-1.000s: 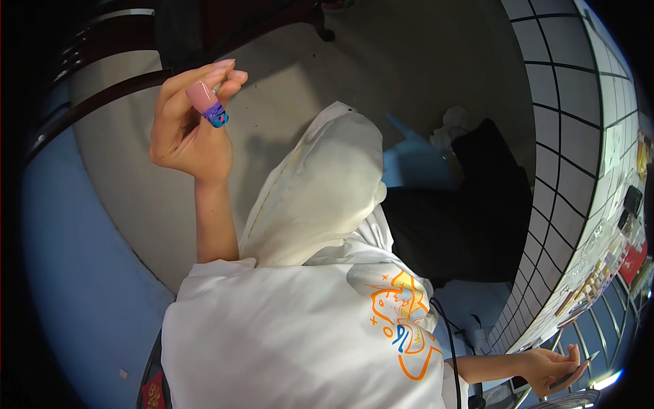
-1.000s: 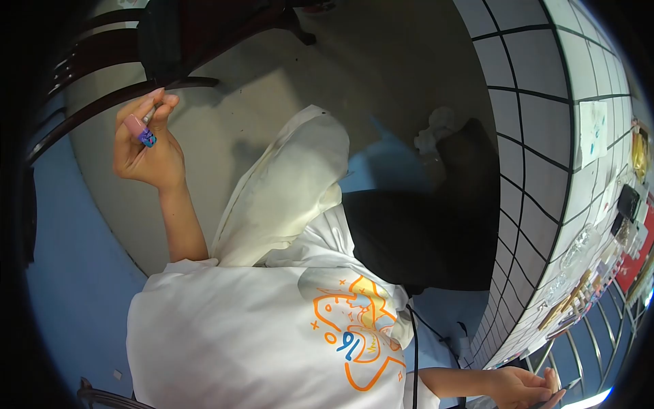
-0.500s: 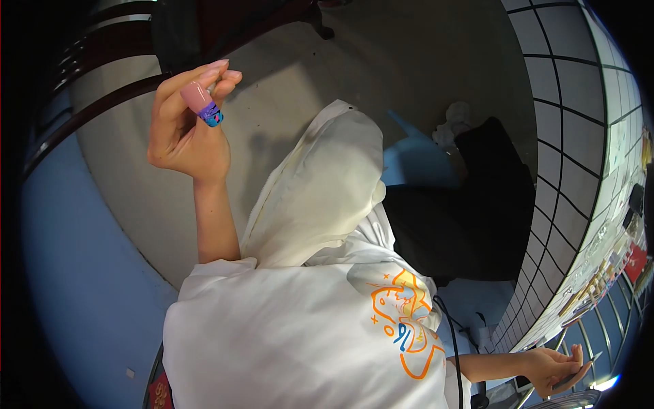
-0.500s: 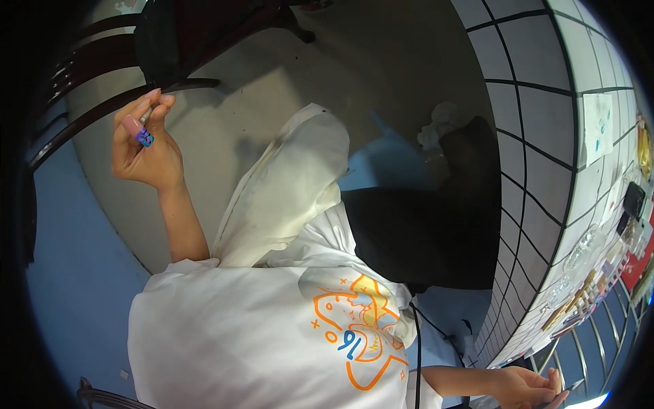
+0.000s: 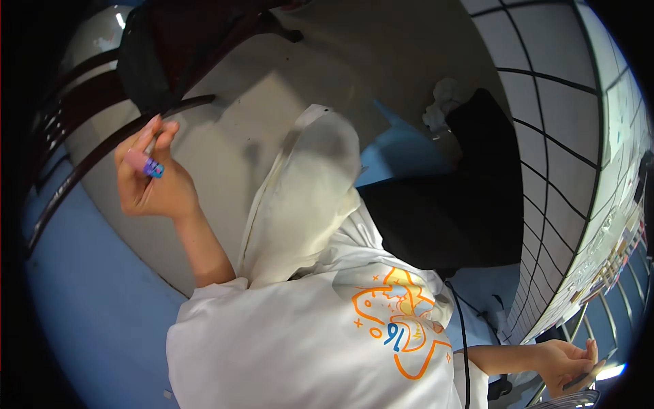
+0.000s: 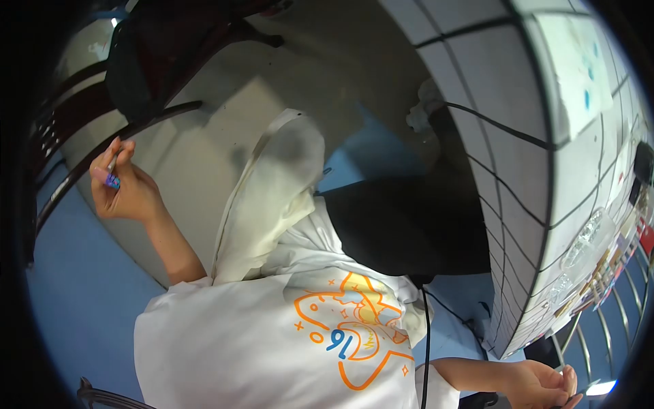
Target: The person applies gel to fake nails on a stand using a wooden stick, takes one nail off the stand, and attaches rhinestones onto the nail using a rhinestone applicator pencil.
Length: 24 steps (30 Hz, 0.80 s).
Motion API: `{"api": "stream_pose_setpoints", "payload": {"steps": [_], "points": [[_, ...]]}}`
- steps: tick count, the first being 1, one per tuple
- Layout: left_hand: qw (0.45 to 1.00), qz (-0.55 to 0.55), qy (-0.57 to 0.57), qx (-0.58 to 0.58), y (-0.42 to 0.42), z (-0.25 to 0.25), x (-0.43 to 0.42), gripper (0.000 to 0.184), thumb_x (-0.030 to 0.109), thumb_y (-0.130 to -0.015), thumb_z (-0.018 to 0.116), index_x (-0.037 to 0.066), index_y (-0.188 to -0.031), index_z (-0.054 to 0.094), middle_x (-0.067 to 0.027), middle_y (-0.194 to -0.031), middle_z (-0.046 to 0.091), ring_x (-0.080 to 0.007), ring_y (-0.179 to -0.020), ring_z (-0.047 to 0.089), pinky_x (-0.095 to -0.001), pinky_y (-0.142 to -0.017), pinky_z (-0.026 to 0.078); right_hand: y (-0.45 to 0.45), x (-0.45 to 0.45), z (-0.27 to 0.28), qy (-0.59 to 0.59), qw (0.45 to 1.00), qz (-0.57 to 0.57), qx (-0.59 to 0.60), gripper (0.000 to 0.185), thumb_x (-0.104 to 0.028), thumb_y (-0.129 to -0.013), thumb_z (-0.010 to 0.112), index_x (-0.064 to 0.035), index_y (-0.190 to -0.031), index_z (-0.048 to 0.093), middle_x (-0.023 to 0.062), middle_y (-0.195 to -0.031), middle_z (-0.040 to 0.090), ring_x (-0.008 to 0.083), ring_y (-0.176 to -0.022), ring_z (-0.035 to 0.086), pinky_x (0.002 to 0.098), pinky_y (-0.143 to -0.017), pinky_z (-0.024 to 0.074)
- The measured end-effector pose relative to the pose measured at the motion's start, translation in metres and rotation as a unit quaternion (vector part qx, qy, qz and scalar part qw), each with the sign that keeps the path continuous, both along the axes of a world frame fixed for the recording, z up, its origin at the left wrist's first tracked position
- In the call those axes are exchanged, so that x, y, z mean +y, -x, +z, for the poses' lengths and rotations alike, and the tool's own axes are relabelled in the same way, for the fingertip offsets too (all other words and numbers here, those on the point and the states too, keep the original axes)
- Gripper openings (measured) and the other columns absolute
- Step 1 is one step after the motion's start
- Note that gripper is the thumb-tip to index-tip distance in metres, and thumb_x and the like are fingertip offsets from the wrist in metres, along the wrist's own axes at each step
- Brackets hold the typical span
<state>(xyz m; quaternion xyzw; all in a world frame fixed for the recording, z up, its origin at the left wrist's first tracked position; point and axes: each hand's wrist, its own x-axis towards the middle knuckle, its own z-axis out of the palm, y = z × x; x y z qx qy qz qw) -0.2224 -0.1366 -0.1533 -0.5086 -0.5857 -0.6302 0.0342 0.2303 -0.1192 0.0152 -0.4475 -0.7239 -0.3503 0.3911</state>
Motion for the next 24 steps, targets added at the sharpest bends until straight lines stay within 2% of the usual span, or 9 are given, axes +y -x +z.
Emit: {"api": "stream_pose_setpoints", "payload": {"steps": [6, 10, 14, 16, 17, 19, 21, 24], "points": [[0.999, -0.045, 0.011, 0.006, -0.010, 0.001, 0.019, 0.012, -0.011, -0.069, 0.059, -0.006, -0.079, 0.055, -0.0187, -0.077, 0.056, -0.0225, -0.060, 0.058, -0.0297, -0.054, 0.053, -0.013, 0.000, 0.000, -0.014, 1.000, 0.018, 0.016, 0.015, -0.001, -0.083, 0.044, 0.0116, -0.081, 0.051, 0.0199, -0.059, 0.055, 0.0248, -0.051, 0.057, 0.0292, -0.052, 0.0509], [0.995, -0.094, 0.008, 0.007, -0.013, 0.004, 0.032, 0.013, -0.010, -0.070, 0.058, -0.004, -0.081, 0.054, -0.0169, -0.076, 0.055, -0.0225, -0.058, 0.057, -0.0293, -0.052, 0.052, -0.011, 0.000, 0.003, -0.017, 0.999, -0.011, 0.038, 0.015, -0.004, -0.083, 0.046, 0.0100, -0.082, 0.052, 0.0184, -0.059, 0.055, 0.0236, -0.052, 0.058, 0.0285, -0.051, 0.0494], [0.993, -0.119, 0.001, 0.017, -0.024, 0.011, 0.027, 0.014, -0.010, -0.071, 0.058, -0.003, -0.083, 0.054, -0.0153, -0.076, 0.054, -0.0227, -0.057, 0.056, -0.0292, -0.050, 0.052, -0.022, -0.011, 0.002, -0.027, 0.999, -0.003, 0.044, 0.017, -0.004, -0.082, 0.047, 0.0122, -0.083, 0.052, 0.0189, -0.059, 0.054, 0.0236, -0.052, 0.057, 0.0291, -0.051, 0.0493], [0.993, -0.120, 0.004, 0.007, -0.023, 0.012, 0.025, 0.015, -0.010, -0.070, 0.058, -0.003, -0.082, 0.053, -0.0142, -0.075, 0.054, -0.0229, -0.058, 0.056, -0.0290, -0.048, 0.051, -0.010, -0.012, -0.006, 0.024, 0.992, -0.030, 0.121, 0.019, -0.019, -0.084, 0.049, -0.0064, -0.097, 0.048, 0.0057, -0.074, 0.049, 0.0118, -0.060, 0.047, 0.0217, -0.054, 0.0414], [0.993, -0.121, 0.003, 0.007, -0.023, 0.013, 0.024, 0.015, -0.010, -0.070, 0.058, -0.003, -0.082, 0.053, -0.0142, -0.075, 0.054, -0.0229, -0.058, 0.056, -0.0290, -0.048, 0.051, -0.012, -0.015, -0.007, 0.023, 0.992, -0.031, 0.121, 0.019, -0.019, -0.084, 0.049, -0.0064, -0.097, 0.048, 0.0057, -0.074, 0.049, 0.0118, -0.060, 0.047, 0.0217, -0.054, 0.0414], [0.991, -0.132, 0.012, -0.001, -0.024, 0.015, 0.022, 0.015, -0.008, -0.071, 0.059, -0.001, -0.082, 0.053, -0.0139, -0.075, 0.053, -0.0221, -0.056, 0.055, -0.0277, -0.046, 0.050, -0.019, -0.023, -0.004, 0.026, 0.994, -0.089, 0.065, 0.028, -0.024, -0.086, 0.044, -0.0084, -0.109, 0.040, 0.0086, -0.069, 0.048, 0.0143, -0.056, 0.046, 0.0230, -0.048, 0.0425], [0.990, -0.137, 0.016, -0.005, -0.026, 0.018, 0.020, 0.014, -0.005, -0.071, 0.060, 0.000, -0.082, 0.053, -0.0132, -0.074, 0.053, -0.0216, -0.055, 0.054, -0.0264, -0.045, 0.048, -0.008, -0.015, -0.006, -0.033, 0.996, -0.021, 0.076, 0.019, -0.004, -0.082, 0.047, 0.0151, -0.085, 0.050, 0.0195, -0.059, 0.053, 0.0238, -0.051, 0.055, 0.0293, -0.052, 0.0494], [0.985, -0.170, 0.023, -0.024, -0.041, 0.028, 0.032, 0.014, 0.004, -0.072, 0.063, 0.004, -0.080, 0.053, -0.0089, -0.070, 0.049, -0.0190, -0.052, 0.050, -0.0225, -0.040, 0.041, -0.013, -0.017, -0.004, -0.029, 0.995, -0.029, 0.089, 0.023, -0.006, -0.083, 0.047, 0.0166, -0.087, 0.049, 0.0203, -0.059, 0.052, 0.0245, -0.050, 0.052, 0.0310, -0.052, 0.0485]]}}
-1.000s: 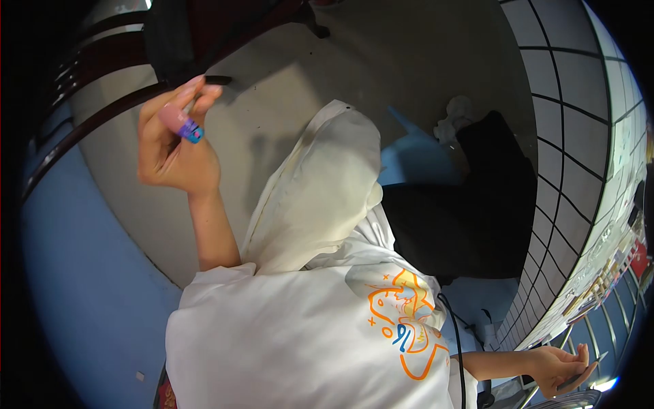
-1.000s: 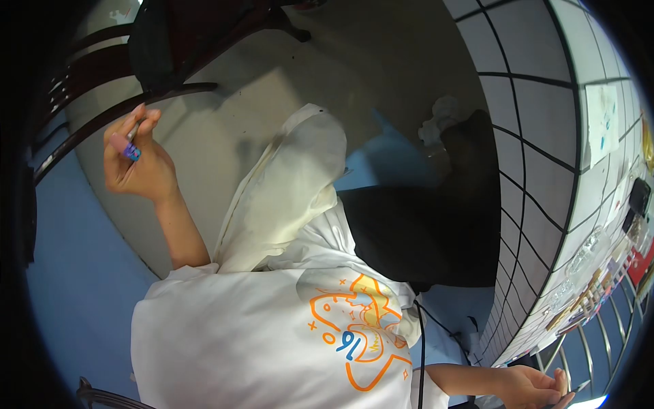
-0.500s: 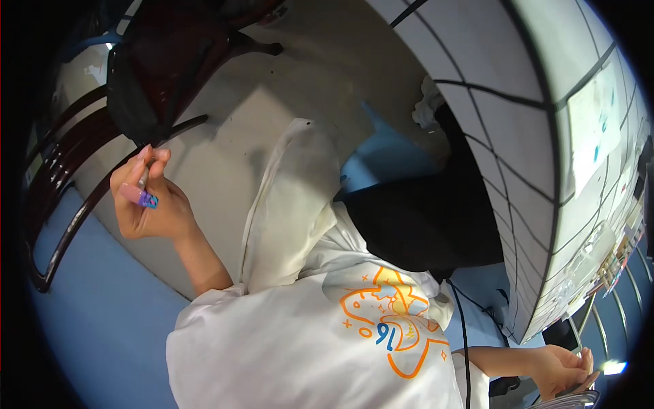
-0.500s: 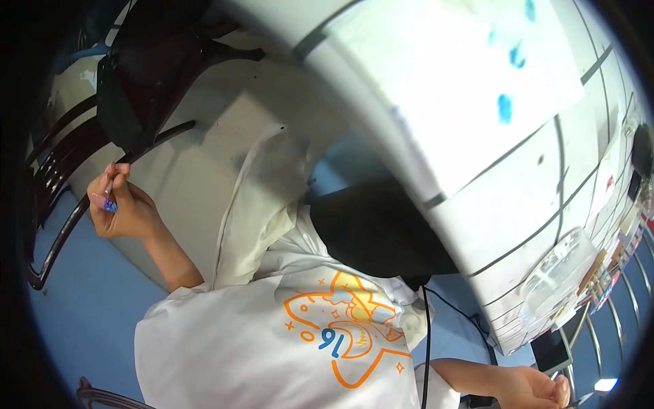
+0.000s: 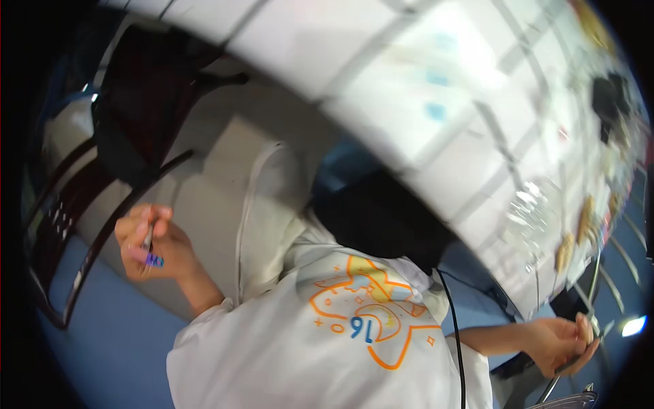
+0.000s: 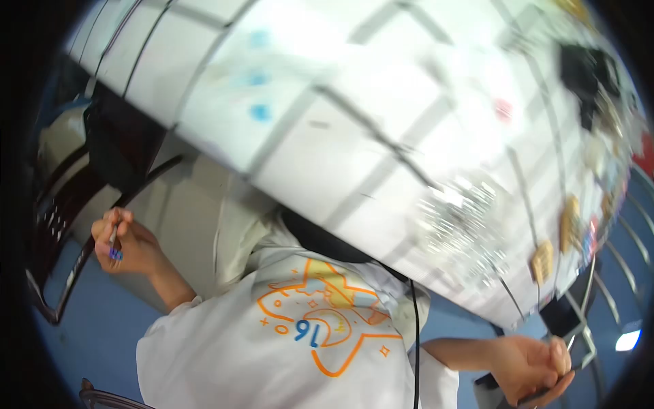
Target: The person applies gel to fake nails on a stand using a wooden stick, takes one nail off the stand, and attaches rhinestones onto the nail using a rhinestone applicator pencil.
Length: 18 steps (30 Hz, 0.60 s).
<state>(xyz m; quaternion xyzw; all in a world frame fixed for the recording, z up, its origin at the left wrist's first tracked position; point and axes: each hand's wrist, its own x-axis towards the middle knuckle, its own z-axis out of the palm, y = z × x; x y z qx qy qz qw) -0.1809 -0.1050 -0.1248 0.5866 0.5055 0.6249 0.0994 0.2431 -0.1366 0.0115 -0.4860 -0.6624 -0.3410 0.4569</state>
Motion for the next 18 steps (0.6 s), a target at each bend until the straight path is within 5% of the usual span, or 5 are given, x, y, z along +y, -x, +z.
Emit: {"api": "stream_pose_setpoints", "payload": {"steps": [4, 7, 10, 12, 18], "points": [[0.992, -0.126, 0.009, -0.028, -0.048, 0.021, 0.021, 0.014, 0.009, -0.074, 0.063, 0.005, -0.080, 0.050, -0.0069, -0.069, 0.047, -0.0172, -0.052, 0.050, -0.0220, -0.040, 0.037, 0.005, 0.015, 0.003, 0.065, 0.996, -0.053, 0.037, 0.022, -0.012, -0.089, 0.033, 0.0057, -0.102, 0.034, 0.0192, -0.058, 0.052, 0.0224, -0.048, 0.046, 0.0294, -0.044, 0.0396], [0.964, -0.264, -0.007, 0.017, -0.087, 0.046, 0.046, 0.016, 0.010, -0.072, 0.063, 0.004, -0.082, 0.052, -0.0083, -0.073, 0.052, -0.0175, -0.056, 0.053, -0.0224, -0.040, 0.037, 0.004, 0.022, 0.005, 0.165, 0.984, 0.033, 0.065, 0.019, -0.013, -0.090, 0.032, 0.0014, -0.100, 0.037, 0.0194, -0.063, 0.056, 0.0213, -0.051, 0.047, 0.0282, -0.045, 0.0394], [0.924, -0.375, -0.034, 0.067, -0.122, 0.051, 0.037, 0.017, 0.012, -0.069, 0.065, 0.003, -0.080, 0.056, -0.0078, -0.075, 0.056, -0.0171, -0.059, 0.056, -0.0221, -0.043, 0.040, 0.009, 0.007, -0.007, 0.246, 0.965, 0.059, 0.062, 0.016, -0.003, -0.083, 0.044, -0.0014, -0.097, 0.040, 0.0187, -0.070, 0.060, 0.0212, -0.053, 0.050, 0.0274, -0.050, 0.0418], [0.903, -0.420, -0.046, 0.072, -0.144, 0.059, 0.040, 0.016, 0.011, -0.067, 0.065, 0.003, -0.079, 0.058, -0.0073, -0.075, 0.058, -0.0166, -0.061, 0.057, -0.0217, -0.045, 0.041, 0.017, 0.011, -0.013, 0.267, 0.948, 0.097, 0.146, 0.030, 0.012, -0.070, 0.054, -0.0010, -0.095, 0.043, 0.0174, -0.073, 0.061, 0.0211, -0.055, 0.052, 0.0272, -0.052, 0.0427], [0.859, -0.495, -0.073, 0.109, -0.187, 0.068, 0.039, 0.017, 0.004, -0.061, 0.061, 0.004, -0.078, 0.063, -0.0064, -0.078, 0.062, -0.0146, -0.066, 0.059, -0.0183, -0.052, 0.043, 0.015, 0.025, -0.029, 0.308, 0.934, 0.126, 0.132, 0.031, 0.011, -0.057, 0.062, -0.0014, -0.084, 0.053, 0.0118, -0.078, 0.064, 0.0175, -0.055, 0.047, 0.0217, -0.052, 0.0367]]}}
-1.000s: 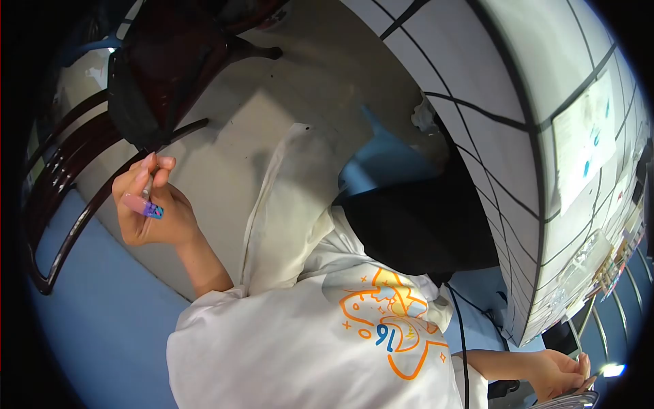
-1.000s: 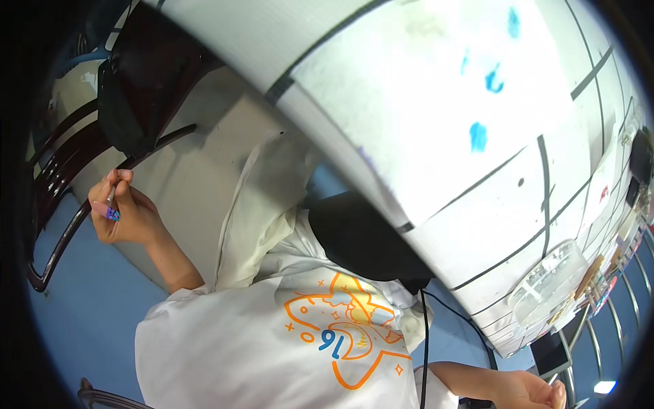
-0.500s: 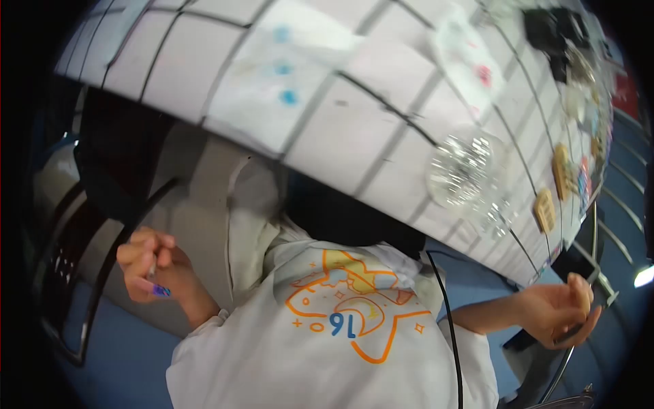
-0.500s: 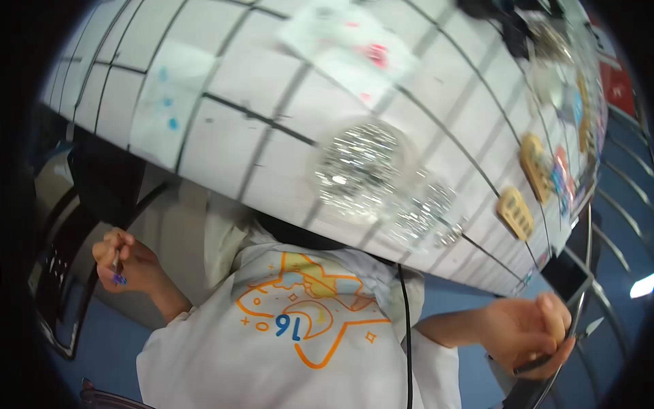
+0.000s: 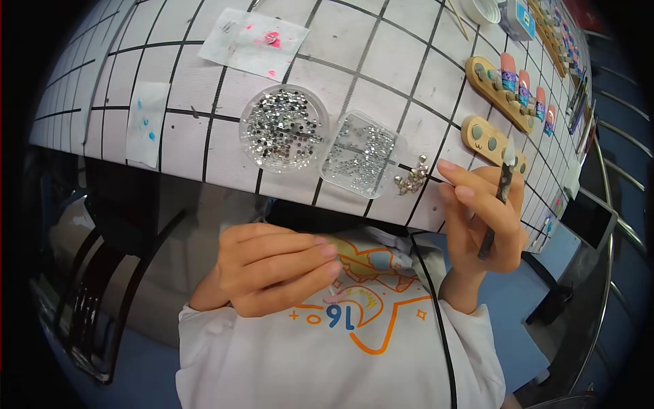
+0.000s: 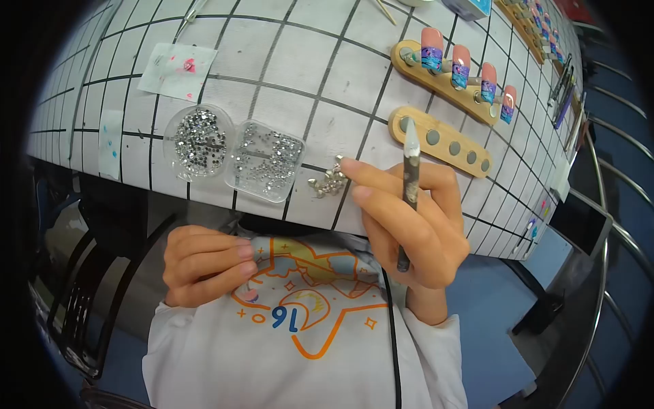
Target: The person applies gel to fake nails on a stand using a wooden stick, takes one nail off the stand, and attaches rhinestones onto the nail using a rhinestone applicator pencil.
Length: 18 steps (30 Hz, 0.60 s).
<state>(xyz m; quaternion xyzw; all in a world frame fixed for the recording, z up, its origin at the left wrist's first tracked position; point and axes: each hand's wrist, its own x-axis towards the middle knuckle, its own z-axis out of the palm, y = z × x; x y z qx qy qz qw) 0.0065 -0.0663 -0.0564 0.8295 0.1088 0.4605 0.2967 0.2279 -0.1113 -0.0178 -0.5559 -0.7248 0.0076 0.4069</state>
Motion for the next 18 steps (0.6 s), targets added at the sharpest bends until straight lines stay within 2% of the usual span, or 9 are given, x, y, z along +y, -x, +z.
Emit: {"api": "stream_pose_setpoints", "payload": {"steps": [7, 9, 15, 18], "points": [[0.999, -0.012, 0.029, -0.002, -0.020, 0.000, -0.004, 0.020, 0.004, -0.060, 0.063, 0.002, -0.080, 0.063, -0.0079, -0.076, 0.061, -0.0155, -0.066, 0.059, -0.0188, -0.048, 0.043, -0.001, 0.000, 0.001, 0.029, 0.999, 0.013, 0.031, 0.031, 0.007, -0.052, 0.064, -0.0031, -0.080, 0.057, 0.0073, -0.077, 0.064, 0.0157, -0.057, 0.043, 0.0221, -0.049, 0.0339], [0.999, -0.007, 0.044, 0.000, -0.021, 0.000, -0.006, 0.020, 0.005, -0.061, 0.063, 0.002, -0.081, 0.063, -0.0074, -0.076, 0.061, -0.0156, -0.066, 0.059, -0.0190, -0.048, 0.043, -0.001, 0.001, -0.002, 0.015, 0.999, 0.017, 0.024, 0.035, 0.005, -0.046, 0.063, -0.0022, -0.081, 0.058, 0.0066, -0.075, 0.063, 0.0160, -0.057, 0.041, 0.0219, -0.049, 0.0336], [0.994, -0.010, 0.106, -0.009, -0.020, -0.009, -0.018, 0.024, 0.009, -0.061, 0.063, 0.002, -0.084, 0.063, -0.0062, -0.079, 0.060, -0.0162, -0.065, 0.059, -0.0200, -0.049, 0.043, 0.002, -0.001, 0.001, 0.050, 0.998, 0.019, 0.015, 0.043, 0.001, -0.041, 0.057, -0.0007, -0.084, 0.059, 0.0062, -0.071, 0.062, 0.0169, -0.057, 0.041, 0.0231, -0.048, 0.0329], [0.992, -0.018, 0.122, 0.002, -0.022, -0.011, -0.025, 0.025, 0.009, -0.061, 0.063, 0.001, -0.084, 0.062, -0.0065, -0.078, 0.060, -0.0162, -0.064, 0.059, -0.0198, -0.048, 0.044, 0.002, 0.001, -0.002, 0.022, 1.000, 0.018, 0.014, 0.036, 0.008, -0.049, 0.063, 0.0000, -0.084, 0.058, 0.0067, -0.068, 0.061, 0.0180, -0.056, 0.043, 0.0239, -0.050, 0.0337]]}}
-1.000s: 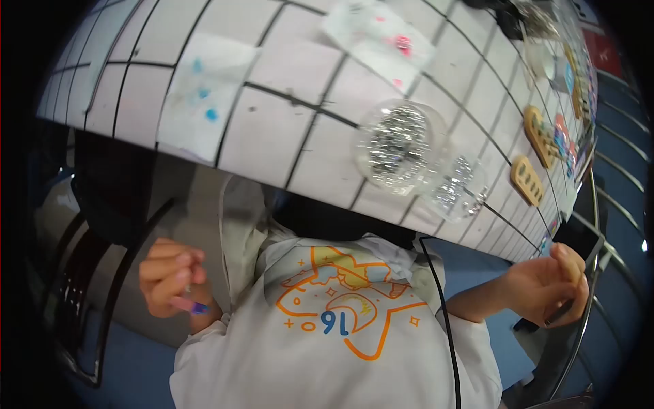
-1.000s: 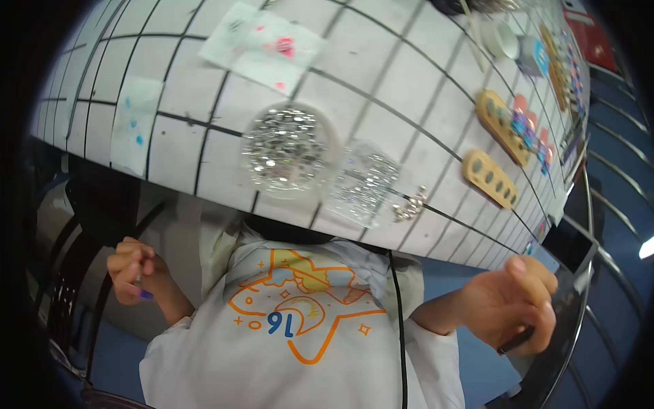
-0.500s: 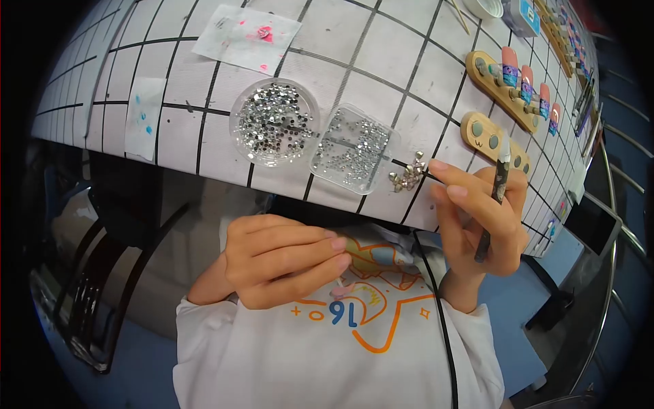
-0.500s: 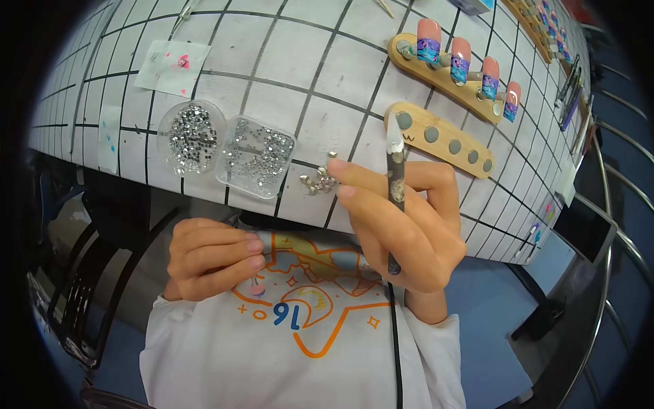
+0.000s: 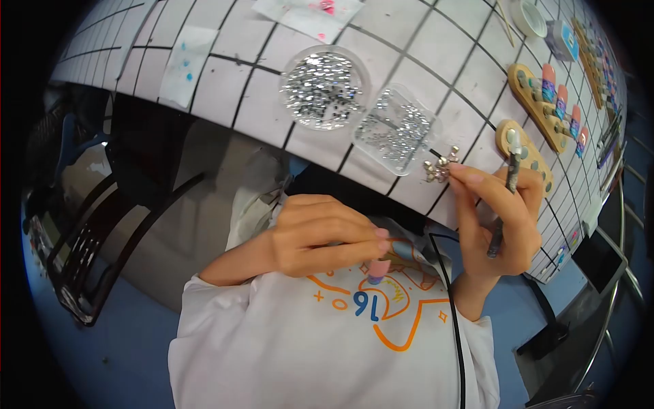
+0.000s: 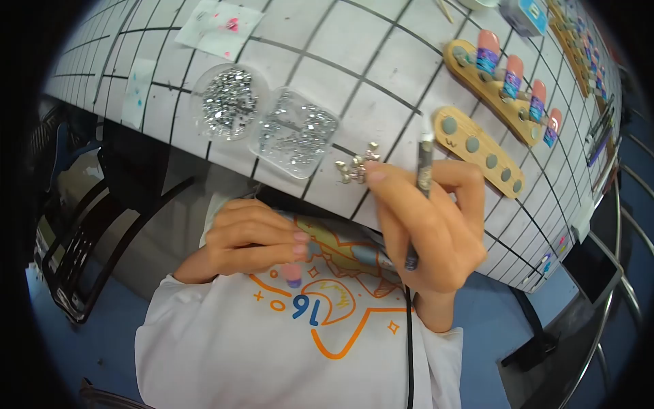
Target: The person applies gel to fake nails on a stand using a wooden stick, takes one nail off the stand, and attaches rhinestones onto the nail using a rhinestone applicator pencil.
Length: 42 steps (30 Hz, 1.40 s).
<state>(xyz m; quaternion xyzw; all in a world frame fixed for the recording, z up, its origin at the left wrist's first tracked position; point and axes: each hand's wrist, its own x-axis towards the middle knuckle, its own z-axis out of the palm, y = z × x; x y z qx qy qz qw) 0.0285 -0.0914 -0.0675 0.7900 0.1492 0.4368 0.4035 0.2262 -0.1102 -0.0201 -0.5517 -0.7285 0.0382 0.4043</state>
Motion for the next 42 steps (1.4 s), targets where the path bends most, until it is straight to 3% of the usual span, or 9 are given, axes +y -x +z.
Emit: {"api": "stream_pose_setpoints", "payload": {"steps": [3, 10, 18, 28, 31, 34, 36, 40, 42], "points": [[0.997, 0.014, -0.019, -0.079, -0.010, -0.007, -0.008, 0.022, 0.007, -0.062, 0.064, 0.002, -0.082, 0.060, -0.0056, -0.073, 0.060, -0.0142, -0.060, 0.059, -0.0188, -0.046, 0.044, 0.008, 0.000, 0.005, 0.018, 0.999, -0.028, -0.011, 0.034, 0.012, -0.053, 0.066, -0.0005, -0.083, 0.057, 0.0066, -0.068, 0.061, 0.0177, -0.056, 0.044, 0.0233, -0.051, 0.0345], [0.997, 0.000, -0.006, -0.081, -0.005, -0.013, -0.012, 0.024, 0.010, -0.062, 0.069, 0.002, -0.084, 0.062, -0.0057, -0.079, 0.060, -0.0139, -0.065, 0.059, -0.0186, -0.049, 0.044, 0.013, 0.000, 0.004, 0.025, 0.999, -0.035, -0.033, 0.034, 0.013, -0.053, 0.068, 0.0012, -0.084, 0.058, 0.0064, -0.066, 0.060, 0.0162, -0.055, 0.042, 0.0229, -0.051, 0.0339], [0.988, 0.051, 0.019, -0.143, -0.006, -0.018, -0.017, 0.017, 0.007, -0.063, 0.062, 0.005, -0.079, 0.060, -0.0006, -0.071, 0.057, -0.0125, -0.060, 0.056, -0.0206, -0.046, 0.043, 0.018, 0.000, 0.006, 0.053, 0.996, -0.042, -0.058, 0.029, 0.015, -0.057, 0.066, 0.0048, -0.083, 0.057, 0.0088, -0.069, 0.061, 0.0156, -0.058, 0.042, 0.0226, -0.052, 0.0357], [0.992, 0.027, 0.015, -0.123, 0.003, -0.019, -0.013, 0.017, 0.009, -0.064, 0.066, 0.003, -0.080, 0.062, -0.0034, -0.074, 0.060, -0.0142, -0.066, 0.060, -0.0197, -0.050, 0.047, 0.023, 0.003, 0.021, 0.100, 0.986, -0.041, -0.129, 0.026, 0.015, -0.057, 0.065, 0.0037, -0.080, 0.057, 0.0083, -0.069, 0.061, 0.0192, -0.061, 0.046, 0.0252, -0.054, 0.0389], [0.992, 0.017, 0.023, -0.123, 0.005, -0.019, -0.012, 0.017, 0.008, -0.064, 0.066, 0.003, -0.080, 0.062, -0.0035, -0.074, 0.060, -0.0142, -0.066, 0.060, -0.0197, -0.050, 0.047, 0.026, 0.005, 0.022, 0.093, 0.982, -0.036, -0.158, 0.022, 0.010, -0.061, 0.065, -0.0023, -0.078, 0.058, 0.0031, -0.067, 0.059, 0.0122, -0.056, 0.042, 0.0203, -0.045, 0.0293], [0.991, 0.015, 0.029, -0.128, 0.006, -0.020, -0.011, 0.018, 0.007, -0.063, 0.066, 0.003, -0.080, 0.062, -0.0033, -0.074, 0.060, -0.0144, -0.066, 0.060, -0.0197, -0.050, 0.047, 0.026, 0.005, 0.023, 0.094, 0.980, -0.047, -0.168, 0.023, 0.011, -0.060, 0.064, -0.0011, -0.078, 0.057, 0.0040, -0.068, 0.059, 0.0132, -0.056, 0.043, 0.0214, -0.048, 0.0320], [0.990, 0.022, 0.032, -0.132, 0.006, -0.020, -0.010, 0.019, 0.007, -0.063, 0.066, 0.002, -0.081, 0.062, -0.0033, -0.074, 0.060, -0.0145, -0.066, 0.060, -0.0199, -0.050, 0.047, 0.023, 0.005, 0.022, 0.072, 0.986, -0.026, -0.145, 0.030, 0.018, -0.056, 0.062, 0.0028, -0.081, 0.054, 0.0128, -0.068, 0.060, 0.0211, -0.057, 0.050, 0.0298, -0.057, 0.0416], [0.988, 0.049, 0.039, -0.142, 0.001, -0.021, -0.012, 0.019, 0.006, -0.061, 0.063, 0.005, -0.079, 0.060, -0.0021, -0.072, 0.057, -0.0137, -0.061, 0.056, -0.0210, -0.047, 0.043, 0.018, 0.003, 0.018, 0.046, 0.994, -0.030, -0.094, 0.032, 0.019, -0.057, 0.060, 0.0023, -0.083, 0.050, 0.0159, -0.066, 0.059, 0.0224, -0.058, 0.053, 0.0291, -0.056, 0.0429], [0.989, 0.051, 0.042, -0.133, 0.001, -0.020, -0.011, 0.018, 0.005, -0.062, 0.064, 0.004, -0.079, 0.060, -0.0026, -0.071, 0.057, -0.0139, -0.061, 0.056, -0.0207, -0.046, 0.043, 0.018, 0.001, 0.015, 0.023, 0.999, -0.020, -0.031, 0.028, 0.017, -0.067, 0.056, 0.0032, -0.089, 0.047, 0.0173, -0.074, 0.058, 0.0207, -0.064, 0.055, 0.0280, -0.056, 0.0456]]}}
